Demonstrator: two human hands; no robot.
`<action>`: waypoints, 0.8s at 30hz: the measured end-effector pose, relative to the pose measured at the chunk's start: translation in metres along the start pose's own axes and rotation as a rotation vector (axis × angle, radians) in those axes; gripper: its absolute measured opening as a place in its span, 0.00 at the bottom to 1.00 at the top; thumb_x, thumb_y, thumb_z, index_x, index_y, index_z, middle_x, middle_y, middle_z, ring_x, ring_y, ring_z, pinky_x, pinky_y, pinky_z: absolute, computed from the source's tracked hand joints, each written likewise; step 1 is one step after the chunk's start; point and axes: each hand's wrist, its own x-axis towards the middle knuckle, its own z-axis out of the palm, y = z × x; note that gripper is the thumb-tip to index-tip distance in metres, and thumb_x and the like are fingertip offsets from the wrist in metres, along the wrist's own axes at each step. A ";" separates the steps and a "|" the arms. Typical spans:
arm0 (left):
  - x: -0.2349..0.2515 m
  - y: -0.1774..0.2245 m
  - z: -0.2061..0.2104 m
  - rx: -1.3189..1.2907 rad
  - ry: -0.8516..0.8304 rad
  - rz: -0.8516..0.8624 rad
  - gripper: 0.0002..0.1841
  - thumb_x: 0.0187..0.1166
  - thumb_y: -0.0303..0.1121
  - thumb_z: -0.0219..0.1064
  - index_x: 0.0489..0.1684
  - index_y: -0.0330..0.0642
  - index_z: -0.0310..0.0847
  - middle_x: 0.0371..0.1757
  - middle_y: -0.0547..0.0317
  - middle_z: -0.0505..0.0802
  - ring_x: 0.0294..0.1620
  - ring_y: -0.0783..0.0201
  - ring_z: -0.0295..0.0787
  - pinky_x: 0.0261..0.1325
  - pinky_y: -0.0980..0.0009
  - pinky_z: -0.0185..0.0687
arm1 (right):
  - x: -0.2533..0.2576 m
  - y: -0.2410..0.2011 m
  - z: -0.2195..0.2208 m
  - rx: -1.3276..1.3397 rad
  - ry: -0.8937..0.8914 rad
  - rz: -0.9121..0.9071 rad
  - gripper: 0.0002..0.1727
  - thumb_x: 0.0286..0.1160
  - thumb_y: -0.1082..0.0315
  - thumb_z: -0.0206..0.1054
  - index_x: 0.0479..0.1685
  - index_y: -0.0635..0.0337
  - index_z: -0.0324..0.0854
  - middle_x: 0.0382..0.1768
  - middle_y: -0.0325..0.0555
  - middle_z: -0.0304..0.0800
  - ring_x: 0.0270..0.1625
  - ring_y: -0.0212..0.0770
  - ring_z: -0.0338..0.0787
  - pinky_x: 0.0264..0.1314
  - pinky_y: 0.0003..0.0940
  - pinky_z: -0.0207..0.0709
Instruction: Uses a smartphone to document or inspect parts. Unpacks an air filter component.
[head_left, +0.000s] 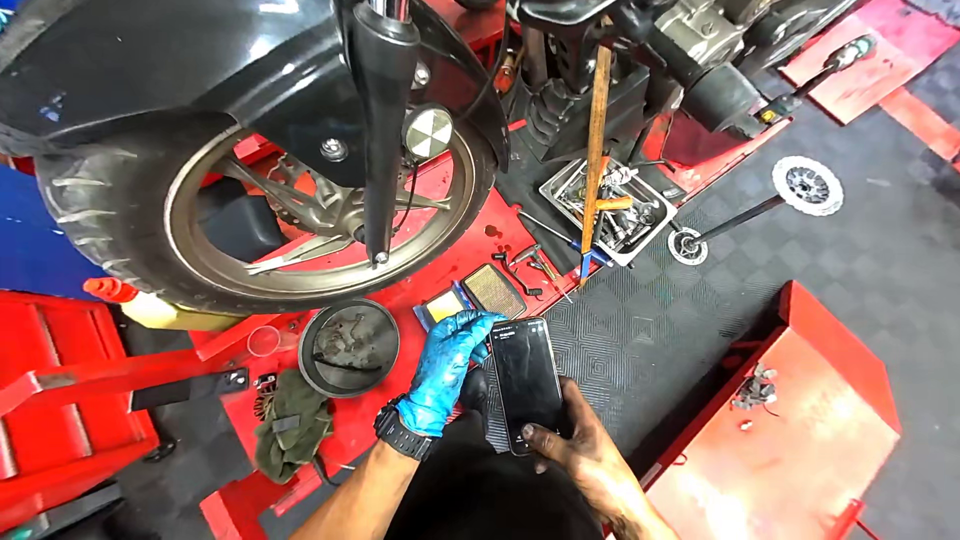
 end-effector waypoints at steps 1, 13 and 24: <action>0.000 0.000 0.000 -0.002 -0.004 0.002 0.10 0.85 0.32 0.65 0.47 0.37 0.92 0.28 0.53 0.90 0.23 0.66 0.81 0.31 0.73 0.81 | 0.000 0.002 -0.001 0.002 0.003 -0.006 0.41 0.61 0.71 0.82 0.77 0.58 0.65 0.56 0.56 0.89 0.42 0.53 0.95 0.30 0.43 0.93; -0.009 -0.006 -0.001 0.068 -0.039 0.004 0.11 0.87 0.36 0.63 0.51 0.42 0.91 0.29 0.58 0.90 0.24 0.68 0.80 0.32 0.74 0.80 | -0.006 0.011 -0.004 -0.081 -0.004 -0.005 0.49 0.52 0.75 0.86 0.79 0.55 0.63 0.57 0.50 0.91 0.47 0.50 0.96 0.41 0.44 0.96; -0.015 -0.002 -0.007 0.111 -0.038 0.022 0.12 0.87 0.41 0.64 0.49 0.46 0.90 0.27 0.61 0.89 0.23 0.69 0.81 0.32 0.73 0.81 | -0.002 0.006 -0.002 -0.115 -0.024 0.003 0.49 0.53 0.73 0.85 0.80 0.54 0.62 0.58 0.49 0.91 0.48 0.47 0.96 0.43 0.42 0.96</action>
